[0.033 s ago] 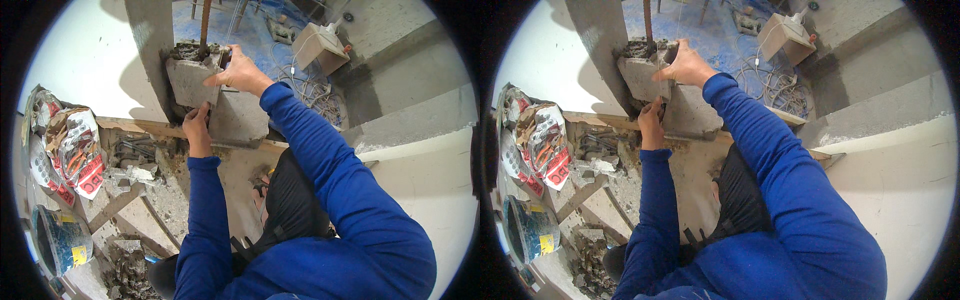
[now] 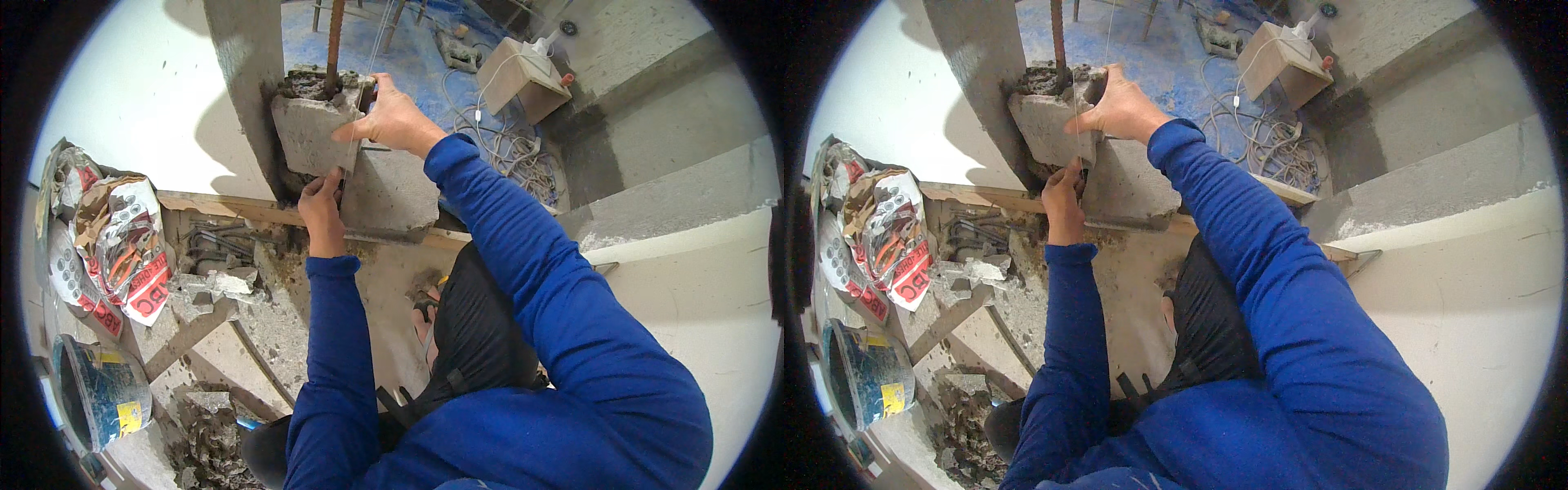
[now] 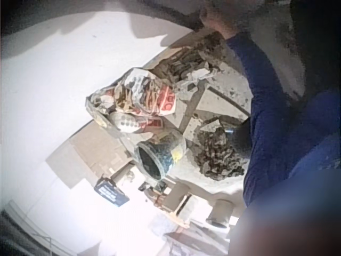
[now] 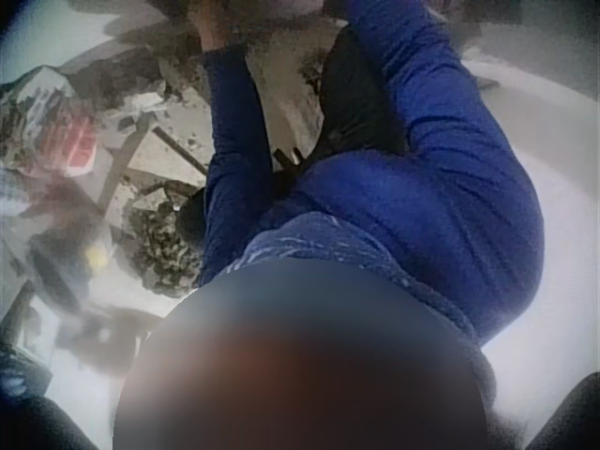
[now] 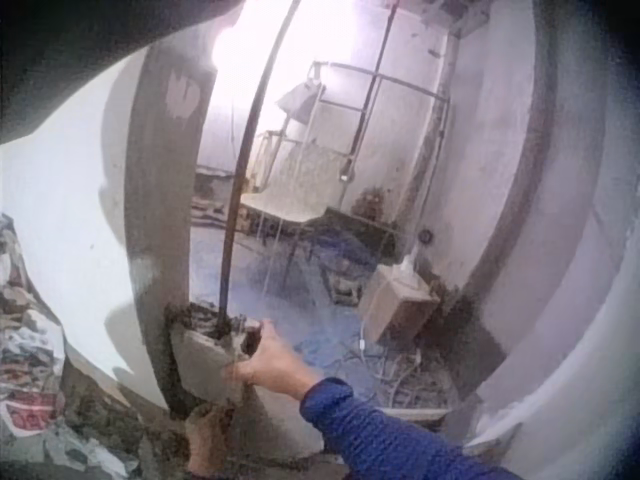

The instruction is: The person scoops wet mortar from a pile on the floor with a trowel and applies it to a vertical wall section. They repeatedly smooth and press the mortar into the wall surface, then place a concrete block into the wet mortar and adjust its position.

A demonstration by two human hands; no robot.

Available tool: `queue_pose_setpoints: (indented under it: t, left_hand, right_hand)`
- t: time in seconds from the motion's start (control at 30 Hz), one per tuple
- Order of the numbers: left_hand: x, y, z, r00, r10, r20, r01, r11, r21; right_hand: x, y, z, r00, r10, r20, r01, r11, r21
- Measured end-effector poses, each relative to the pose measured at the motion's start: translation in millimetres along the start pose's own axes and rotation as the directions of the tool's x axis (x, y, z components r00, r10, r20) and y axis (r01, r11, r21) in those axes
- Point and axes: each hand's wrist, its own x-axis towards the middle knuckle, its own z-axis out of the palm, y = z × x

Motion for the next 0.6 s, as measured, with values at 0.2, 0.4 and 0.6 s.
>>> queue_pose_setpoints:
  t: [0.2, 0.4, 0.6]
  left_hand:
    - [-6, 6, -1, 1.0, 0.002, 0.023, -0.003, 1.0, 0.017]
    - [-2, 7, -7, 0.998, -0.024, 0.06, 0.026, 0.999, -0.036]
    - [3, 3, -6, 0.999, -0.023, 0.031, 0.023, 1.0, 0.003]
  right_hand:
    - [-1, -1, -1, 1.0, -0.023, 0.011, 0.023, 1.0, 0.016]
    - [-3, -1, -3, 0.998, -0.062, -0.014, 0.062, 0.998, -0.006]
    - [-3, 8, -4, 0.997, -0.073, -0.008, 0.073, 0.997, -0.019]
